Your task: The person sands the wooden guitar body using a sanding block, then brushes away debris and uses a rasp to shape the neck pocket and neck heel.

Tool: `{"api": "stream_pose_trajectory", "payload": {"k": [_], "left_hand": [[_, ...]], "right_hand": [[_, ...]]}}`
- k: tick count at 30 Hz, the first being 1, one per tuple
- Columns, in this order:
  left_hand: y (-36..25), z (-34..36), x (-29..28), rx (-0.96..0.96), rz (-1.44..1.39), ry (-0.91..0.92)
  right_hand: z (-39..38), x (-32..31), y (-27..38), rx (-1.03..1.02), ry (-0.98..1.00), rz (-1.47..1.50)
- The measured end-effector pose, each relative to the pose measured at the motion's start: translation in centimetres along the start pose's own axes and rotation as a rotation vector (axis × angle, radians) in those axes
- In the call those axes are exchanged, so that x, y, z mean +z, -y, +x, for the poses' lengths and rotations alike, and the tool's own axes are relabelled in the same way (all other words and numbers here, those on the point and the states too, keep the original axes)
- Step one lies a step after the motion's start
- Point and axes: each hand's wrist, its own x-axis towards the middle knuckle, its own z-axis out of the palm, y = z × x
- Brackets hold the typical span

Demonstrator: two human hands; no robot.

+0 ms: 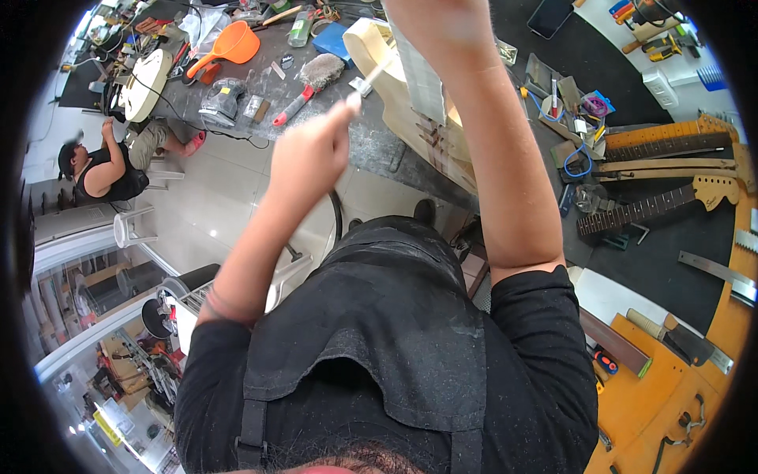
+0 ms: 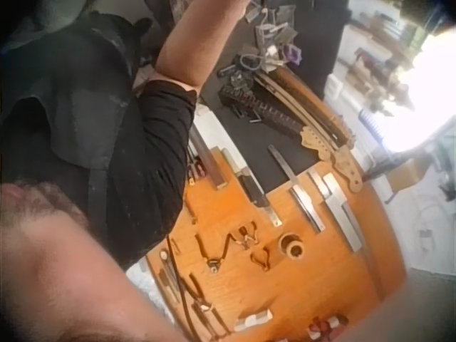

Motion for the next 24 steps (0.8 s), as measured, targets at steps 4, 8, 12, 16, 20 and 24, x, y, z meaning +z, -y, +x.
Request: {"api": "stream_pose_trajectory", "payload": {"k": [4, 8, 12, 16, 20, 24], "left_hand": [[1.3, 5.3, 0.7, 0.099, 0.097, -0.15], [-0.3, 0.6, 1.2, 0.01, 0.084, 0.017], [-0.1, 0.1, -0.2, -0.004, 0.086, -0.01], [1.6, 5.5, -1.2, 0.048, 0.134, -0.128], [0.8, 1.3, -0.4, 0.028, 0.142, -0.069], [0.3, -1.5, -0.8, -0.026, 0.057, 0.006]], "right_hand": [[0.5, 1.6, 0.0, -0.01, 0.021, -0.019], [0.5, 0.9, -0.2, -0.043, 0.017, -0.064], [0.8, 0.8, -0.5, -0.032, 0.036, -0.07], [0.4, 1.9, 1.4, 0.006, 0.096, -0.053], [1.5, 1.9, -0.6, -0.002, 0.065, -0.035], [1.6, 1.0, -0.8, -0.002, 0.048, -0.057]]}}
